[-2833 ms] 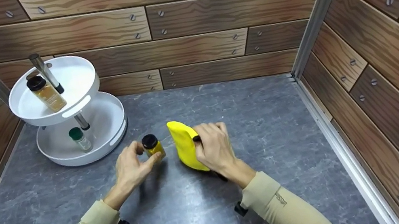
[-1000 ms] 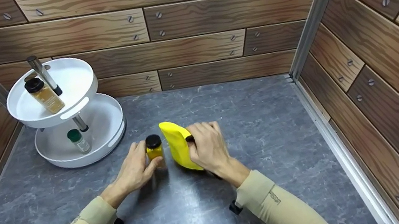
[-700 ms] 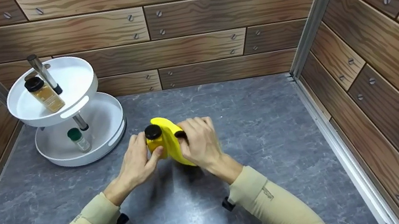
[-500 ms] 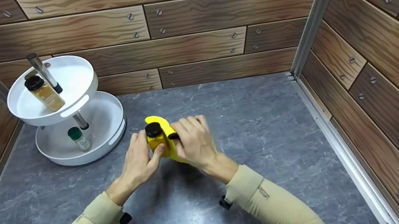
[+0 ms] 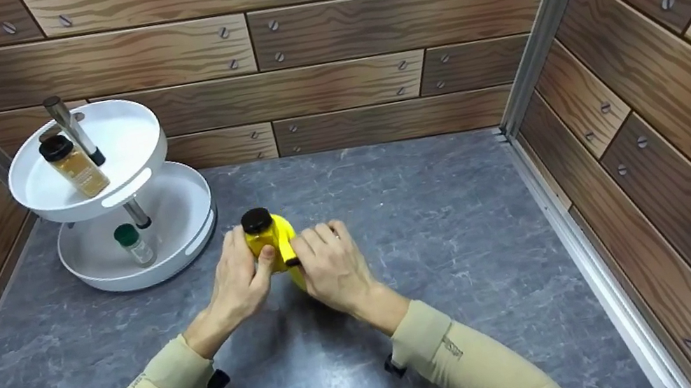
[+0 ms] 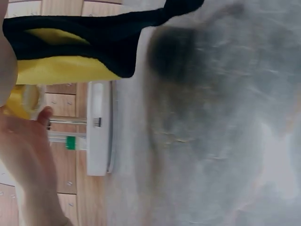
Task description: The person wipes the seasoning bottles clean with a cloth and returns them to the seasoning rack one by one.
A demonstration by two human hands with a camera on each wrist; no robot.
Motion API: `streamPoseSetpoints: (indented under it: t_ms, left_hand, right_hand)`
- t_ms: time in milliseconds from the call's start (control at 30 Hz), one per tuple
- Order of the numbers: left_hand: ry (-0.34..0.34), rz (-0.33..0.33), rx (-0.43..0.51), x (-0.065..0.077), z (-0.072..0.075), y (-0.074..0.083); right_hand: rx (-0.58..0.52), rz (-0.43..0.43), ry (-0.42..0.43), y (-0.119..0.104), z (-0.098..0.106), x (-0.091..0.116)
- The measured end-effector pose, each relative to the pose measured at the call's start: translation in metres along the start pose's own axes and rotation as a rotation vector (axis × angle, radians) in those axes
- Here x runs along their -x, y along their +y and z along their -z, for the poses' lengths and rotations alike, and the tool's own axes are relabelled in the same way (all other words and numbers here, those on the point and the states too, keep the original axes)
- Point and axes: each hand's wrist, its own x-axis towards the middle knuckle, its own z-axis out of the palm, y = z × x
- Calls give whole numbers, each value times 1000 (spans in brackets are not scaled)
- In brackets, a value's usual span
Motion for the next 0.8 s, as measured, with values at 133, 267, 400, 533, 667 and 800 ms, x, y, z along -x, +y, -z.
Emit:
streamPoseSetpoints:
  t_ms: [133,267,400,533,667,800]
  left_hand:
    - [-4,5,5,1,-1,-1]
    - [0,-3,2,3,-3,-1]
    - [-18,-3,0,7,-6,-1]
    - [-45,0,2,10,-8,0]
    - [-54,1,13,12,-9,0]
    - [-47,-4,29,11,-10,1]
  right_hand:
    - [-35,-1,-57,-2,-1,8]
    - [-96,-19,-58,-1,-1,7]
    - [-134,-44,-33,2,1,0]
    - [-176,-95,-15,5,6,-11]
    - [-224,-146,-5,7,11,-20]
    - [-249,-172,-2,6,12,-21]
